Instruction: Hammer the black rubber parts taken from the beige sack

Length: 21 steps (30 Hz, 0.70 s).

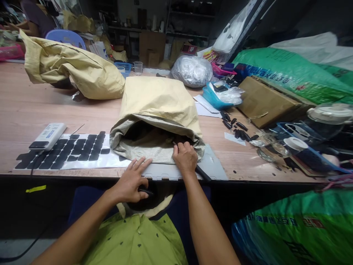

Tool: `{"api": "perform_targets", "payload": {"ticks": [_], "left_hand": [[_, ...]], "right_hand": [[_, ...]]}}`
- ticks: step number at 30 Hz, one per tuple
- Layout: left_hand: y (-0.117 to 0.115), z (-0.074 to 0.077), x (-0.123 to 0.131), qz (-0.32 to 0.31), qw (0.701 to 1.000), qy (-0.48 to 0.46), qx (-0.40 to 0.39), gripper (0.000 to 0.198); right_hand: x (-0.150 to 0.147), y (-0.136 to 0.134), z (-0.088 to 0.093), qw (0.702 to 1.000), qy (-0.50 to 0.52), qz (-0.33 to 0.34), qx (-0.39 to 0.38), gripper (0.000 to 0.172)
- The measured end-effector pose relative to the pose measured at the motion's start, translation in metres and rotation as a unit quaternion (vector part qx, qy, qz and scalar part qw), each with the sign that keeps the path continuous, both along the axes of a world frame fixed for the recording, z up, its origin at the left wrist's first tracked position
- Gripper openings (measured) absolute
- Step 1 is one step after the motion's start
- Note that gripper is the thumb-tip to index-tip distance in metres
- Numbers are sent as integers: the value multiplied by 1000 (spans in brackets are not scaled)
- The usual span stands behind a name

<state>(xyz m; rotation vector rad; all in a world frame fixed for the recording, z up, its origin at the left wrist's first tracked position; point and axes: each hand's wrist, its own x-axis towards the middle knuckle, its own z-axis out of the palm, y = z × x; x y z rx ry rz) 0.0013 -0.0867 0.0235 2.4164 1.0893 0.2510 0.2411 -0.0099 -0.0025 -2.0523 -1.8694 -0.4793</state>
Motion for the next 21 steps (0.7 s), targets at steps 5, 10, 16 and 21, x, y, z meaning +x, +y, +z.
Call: {"api": "perform_targets", "payload": {"ticks": [5,10,16,21], "left_hand": [[-19,-10,3,13,999,20,34,20],[-23,2,4,13,1000,-10,-13,25],[35,26,6,187,978,-92,2,25],[102,38,11,352,931,17,98,29]], "right_hand": [[0,0,0,1000,4,2,0,25],[1,0,-1,1000,10,6,1,27],[1,0,-1,1000,12,6,2,27],[-1,0,2,1000,18,6,-5,26]]}}
